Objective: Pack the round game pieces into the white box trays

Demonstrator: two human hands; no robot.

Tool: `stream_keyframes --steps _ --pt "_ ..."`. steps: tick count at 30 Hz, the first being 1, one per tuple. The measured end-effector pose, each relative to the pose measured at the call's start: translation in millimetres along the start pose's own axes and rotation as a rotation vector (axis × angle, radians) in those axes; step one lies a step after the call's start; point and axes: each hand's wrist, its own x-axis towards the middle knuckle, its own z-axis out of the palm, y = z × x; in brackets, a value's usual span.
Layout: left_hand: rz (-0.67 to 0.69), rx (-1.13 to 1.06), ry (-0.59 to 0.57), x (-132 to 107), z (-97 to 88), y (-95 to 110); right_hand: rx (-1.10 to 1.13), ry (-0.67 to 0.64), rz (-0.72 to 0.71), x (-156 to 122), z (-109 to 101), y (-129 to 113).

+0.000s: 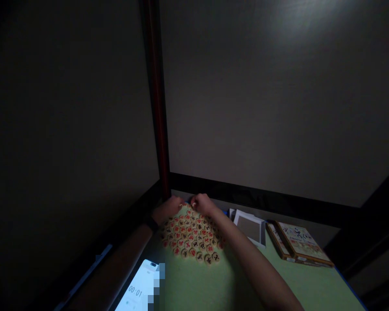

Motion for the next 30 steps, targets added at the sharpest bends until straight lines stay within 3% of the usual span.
stream_keyframes --steps 6,16,25,30 --pt "-0.001 -0.026 0.009 -6.1 -3.8 -20.7 0.050 -0.013 -0.041 13.7 17.4 -12.4" --pt "-0.016 -0.084 0.038 -22.6 14.9 -24.9 -0.030 -0.070 -0.094 26.7 39.1 -16.8" --pt "0.003 -0.152 0.047 -14.8 25.4 -31.2 -0.043 -0.141 -0.110 30.3 32.9 -18.3" --pt "0.019 -0.163 0.067 -14.3 27.4 -34.1 -0.111 -0.098 -0.041 20.0 19.5 -18.9"
